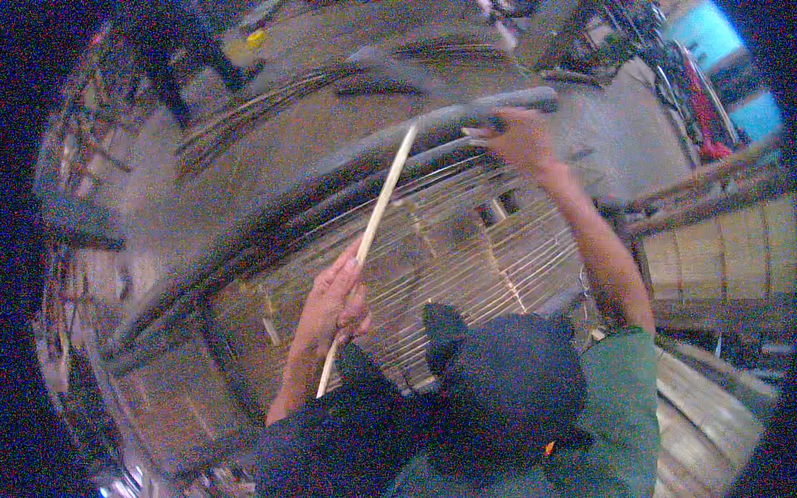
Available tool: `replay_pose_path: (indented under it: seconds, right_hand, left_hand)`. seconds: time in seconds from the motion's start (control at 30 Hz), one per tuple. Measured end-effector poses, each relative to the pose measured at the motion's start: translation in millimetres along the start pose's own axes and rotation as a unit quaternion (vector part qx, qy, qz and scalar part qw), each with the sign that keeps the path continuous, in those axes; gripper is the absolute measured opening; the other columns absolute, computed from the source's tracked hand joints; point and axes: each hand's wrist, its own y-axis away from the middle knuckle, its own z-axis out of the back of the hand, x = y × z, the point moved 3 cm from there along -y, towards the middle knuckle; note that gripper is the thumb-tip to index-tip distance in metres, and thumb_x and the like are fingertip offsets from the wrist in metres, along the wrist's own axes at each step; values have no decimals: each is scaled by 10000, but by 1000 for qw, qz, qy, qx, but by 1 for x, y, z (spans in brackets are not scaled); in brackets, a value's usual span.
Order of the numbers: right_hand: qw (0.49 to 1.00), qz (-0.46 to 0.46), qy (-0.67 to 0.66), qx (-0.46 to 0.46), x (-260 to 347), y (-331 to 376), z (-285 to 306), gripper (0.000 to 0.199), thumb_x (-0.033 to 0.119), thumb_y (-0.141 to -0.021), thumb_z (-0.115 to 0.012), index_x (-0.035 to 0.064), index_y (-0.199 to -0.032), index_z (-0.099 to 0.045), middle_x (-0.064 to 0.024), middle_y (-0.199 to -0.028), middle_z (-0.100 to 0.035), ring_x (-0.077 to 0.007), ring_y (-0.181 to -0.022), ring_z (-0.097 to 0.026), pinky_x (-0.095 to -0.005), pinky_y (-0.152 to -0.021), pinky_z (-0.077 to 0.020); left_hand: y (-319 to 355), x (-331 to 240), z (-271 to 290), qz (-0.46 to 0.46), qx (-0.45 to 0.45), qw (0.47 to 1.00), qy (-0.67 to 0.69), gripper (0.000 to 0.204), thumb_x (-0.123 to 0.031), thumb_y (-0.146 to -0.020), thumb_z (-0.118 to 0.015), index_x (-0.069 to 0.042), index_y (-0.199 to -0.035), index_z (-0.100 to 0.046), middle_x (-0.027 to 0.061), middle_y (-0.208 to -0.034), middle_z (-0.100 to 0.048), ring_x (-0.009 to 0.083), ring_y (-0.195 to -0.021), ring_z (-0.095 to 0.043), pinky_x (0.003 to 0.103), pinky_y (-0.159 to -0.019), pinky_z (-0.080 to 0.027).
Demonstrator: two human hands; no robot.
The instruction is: The person weaves a bamboo mat by hand, inserting thin bamboo strips into a frame and securing them with twine. They use a knife to trim excess material and adjust the strips to maintain alignment.
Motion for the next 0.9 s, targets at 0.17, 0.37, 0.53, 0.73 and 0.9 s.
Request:
replay_pose_path:
  seconds: [0.17,0.37,0.53,0.73,0.9]
  right_hand:
    - [987,116,3,109,85,33,-28,175,159,-658,-654,95,-820,-635,-128,-749,-636,-333,-733,-628,-417,-654,-491]
    - [997,-45,66,22,-34,-3,-8,178,209,-716,-652,72,-827,-659,-162,-794,-654,-329,-726,-644,-413,-639,-500]
    - [998,49,3,-42,21,18,-1,173,181,-723,-650,57,-843,-656,-179,-779,-645,-301,-706,-649,-396,-622,-493]
    - [981,156,-42,111,119,49,-18,222,133,-585,-670,97,-799,-620,-95,-747,-643,-301,-713,-638,-395,-618,-491]
    - [988,119,-24,97,93,34,-34,305,163,-591,-686,109,-887,-643,-87,-815,-662,-272,-796,-650,-406,-688,-485]
  left_hand:
    - [-8,-2,-5,-15,-1,999,29,485,-310,-992,-404,-141,-1433,-296,-38,-452,-289,62,-321,-252,214,-320,-296]
    - [32,6,-27,-6,26,1000,3,470,-288,-1001,-377,-114,-1429,-294,-38,-446,-291,59,-315,-243,221,-321,-311]
    - [2,3,-3,-10,13,996,90,465,-329,-999,-367,-139,-1419,-307,-53,-430,-269,57,-286,-229,224,-301,-294]
    - [-11,11,-5,7,-2,985,170,455,-339,-994,-383,-214,-1424,-300,-61,-414,-262,56,-267,-219,215,-281,-253]
    - [0,15,-9,-9,35,977,208,460,-347,-991,-387,-237,-1428,-292,-54,-416,-272,60,-265,-223,217,-279,-250]
